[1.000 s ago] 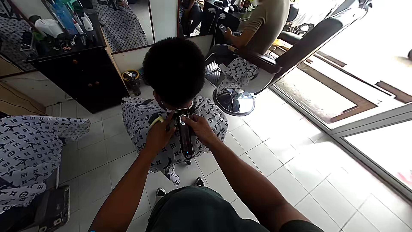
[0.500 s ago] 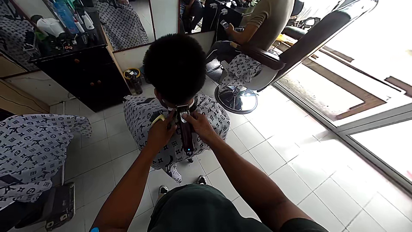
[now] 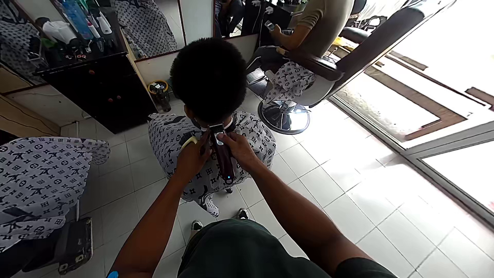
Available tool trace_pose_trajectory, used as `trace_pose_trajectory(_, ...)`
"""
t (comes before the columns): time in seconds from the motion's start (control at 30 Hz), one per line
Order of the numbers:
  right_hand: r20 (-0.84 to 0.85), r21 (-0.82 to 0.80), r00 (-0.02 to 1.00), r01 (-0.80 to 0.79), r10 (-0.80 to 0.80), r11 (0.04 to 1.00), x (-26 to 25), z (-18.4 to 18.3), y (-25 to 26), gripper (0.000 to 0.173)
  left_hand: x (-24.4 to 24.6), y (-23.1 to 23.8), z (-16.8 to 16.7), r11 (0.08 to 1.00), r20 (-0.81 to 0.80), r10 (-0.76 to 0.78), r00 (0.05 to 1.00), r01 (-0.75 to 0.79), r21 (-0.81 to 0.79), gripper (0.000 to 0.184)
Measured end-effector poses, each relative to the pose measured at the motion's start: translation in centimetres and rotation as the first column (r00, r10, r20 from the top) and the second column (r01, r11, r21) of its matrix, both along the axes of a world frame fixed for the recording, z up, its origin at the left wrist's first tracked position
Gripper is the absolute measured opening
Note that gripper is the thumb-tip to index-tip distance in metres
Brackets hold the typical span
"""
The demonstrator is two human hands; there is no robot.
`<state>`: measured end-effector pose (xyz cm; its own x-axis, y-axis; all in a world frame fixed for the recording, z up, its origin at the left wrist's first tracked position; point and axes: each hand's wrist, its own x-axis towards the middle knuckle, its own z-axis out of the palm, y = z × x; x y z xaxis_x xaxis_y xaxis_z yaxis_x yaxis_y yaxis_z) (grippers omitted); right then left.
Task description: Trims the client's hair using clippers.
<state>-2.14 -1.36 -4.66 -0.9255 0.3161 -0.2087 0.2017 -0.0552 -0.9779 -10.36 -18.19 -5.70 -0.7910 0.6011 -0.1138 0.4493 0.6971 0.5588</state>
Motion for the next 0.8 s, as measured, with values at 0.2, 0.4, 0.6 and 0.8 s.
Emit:
trace_pose_trajectory(0.2, -0.011, -0.02, 1.0, -0.014, 0.013, 1.0, -0.3, 0.1, 0.0, 0.036, 0.0, 0.2, 0.3, 0.999, 0.017, 0.013, 1.0, -0.012, -0.029, 0.065)
trace_pose_trajectory(0.4, -0.132, -0.111, 0.99, -0.07, 0.055, 0.991, 4.6, -1.1, 2.6, 0.029, 0.3, -1.3, -1.6, 0.952, -0.394, 0.073, 0.916, 0.055, 0.303, 0.044)
trace_pose_trajectory(0.6, -0.03, -0.391, 0.981, 0.166, -0.193, 0.905, 9.8, -4.7, 3.9, 0.056, 1.2, 2.5, 5.2, 0.805, -0.094, -0.548, 0.831, 0.555, 0.212, 0.029)
trace_pose_trajectory(0.8, -0.07, -0.418, 0.987, 0.101, -0.143, 0.903, 12.4, -6.7, 4.6, 0.049, -0.8, 3.4, 8.8, 0.845, 0.421, -0.497, 0.759, 0.313, 0.434, 0.019)
